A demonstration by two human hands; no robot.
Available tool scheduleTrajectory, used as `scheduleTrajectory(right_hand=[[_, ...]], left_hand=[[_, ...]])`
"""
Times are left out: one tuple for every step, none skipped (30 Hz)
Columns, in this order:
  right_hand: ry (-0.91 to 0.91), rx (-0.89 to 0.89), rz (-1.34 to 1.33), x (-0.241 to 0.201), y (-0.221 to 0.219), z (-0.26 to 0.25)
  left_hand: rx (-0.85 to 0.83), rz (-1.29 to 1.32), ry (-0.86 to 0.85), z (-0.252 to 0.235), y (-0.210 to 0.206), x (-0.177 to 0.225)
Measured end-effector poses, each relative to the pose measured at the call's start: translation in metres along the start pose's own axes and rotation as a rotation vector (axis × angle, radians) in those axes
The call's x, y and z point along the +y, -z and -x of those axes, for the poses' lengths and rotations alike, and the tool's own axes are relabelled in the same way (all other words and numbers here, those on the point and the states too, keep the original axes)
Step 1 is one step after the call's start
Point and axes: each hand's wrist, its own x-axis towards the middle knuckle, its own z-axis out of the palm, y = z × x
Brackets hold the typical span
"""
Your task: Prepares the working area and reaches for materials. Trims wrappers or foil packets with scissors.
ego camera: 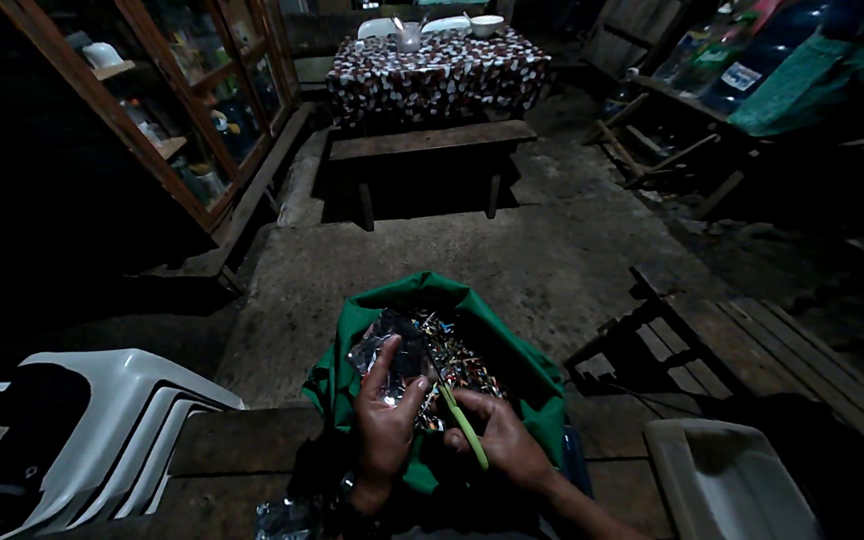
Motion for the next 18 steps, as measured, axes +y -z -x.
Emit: scheduleTrajectory(right_hand=[[0.001, 0.010, -0.002, 0.0011, -0.0009, 0.0010], [-0.003, 0.019, -0.004, 0.0024, -0.0020, 0.0026], [-0.011, 0.025, -0.008, 0.0034, -0.0031, 0.0043], [-0.026, 0.024, -0.016, 0.0035, -0.0037, 0.0057], [-0.047, 0.023, -0.021, 0.0035, -0.0040, 0.0064], [-0.058, 0.019, -0.026, 0.0035, -0.0035, 0.0065], [-0.062, 0.007, -0.023, 0.0029, -0.0021, 0.0058], [-0.064, -0.003, -0.017, 0.0011, -0.0007, 0.0048], [-0.065, -0.006, -0.009, -0.0012, 0.0003, 0.0034], [-0.060, -0.008, 0.002, -0.0029, 0.0017, 0.0018], [-0.049, -0.012, 0.009, -0.0042, 0.0033, 0.0003], [-0.027, -0.010, 0.014, -0.0042, 0.0047, -0.0010], [-0.008, -0.009, 0.015, -0.0035, 0.0056, -0.0019], [0.000, -0.003, 0.014, -0.0026, 0.0057, -0.0022], [-0.005, 0.007, 0.009, -0.0021, 0.0050, -0.0020], [-0.012, 0.015, 0.005, -0.0019, 0.0041, -0.0016], [-0.017, 0.023, 0.003, -0.0019, 0.0034, -0.0012], [-0.015, 0.025, -0.004, -0.0022, 0.0031, -0.0009]], left_hand=[[-0.001, 0.006, -0.004, -0.0001, 0.0006, -0.0011], [0.000, 0.018, -0.008, 0.0001, 0.0011, -0.0021], [-0.002, 0.029, -0.012, 0.0005, 0.0013, -0.0026], [-0.002, 0.033, -0.010, 0.0008, 0.0010, -0.0023], [-0.006, 0.024, -0.004, 0.0010, 0.0009, -0.0017], [-0.021, 0.002, 0.005, 0.0012, 0.0016, -0.0011], [-0.038, -0.016, 0.015, 0.0013, 0.0022, -0.0004], [-0.051, -0.023, 0.020, 0.0015, 0.0028, -0.0002], [-0.067, -0.026, 0.020, 0.0019, 0.0037, -0.0001], [-0.086, -0.031, 0.021, 0.0022, 0.0047, 0.0005], [-0.102, -0.032, 0.023, 0.0023, 0.0057, 0.0012], [-0.106, -0.028, 0.026, 0.0026, 0.0063, 0.0020], [-0.105, -0.023, 0.030, 0.0028, 0.0069, 0.0026], [-0.102, -0.017, 0.030, 0.0029, 0.0073, 0.0028], [-0.103, -0.018, 0.028, 0.0030, 0.0077, 0.0029], [-0.104, -0.022, 0.025, 0.0031, 0.0082, 0.0028], [-0.108, -0.026, 0.021, 0.0032, 0.0084, 0.0027], [-0.111, -0.029, 0.018, 0.0034, 0.0084, 0.0029]])
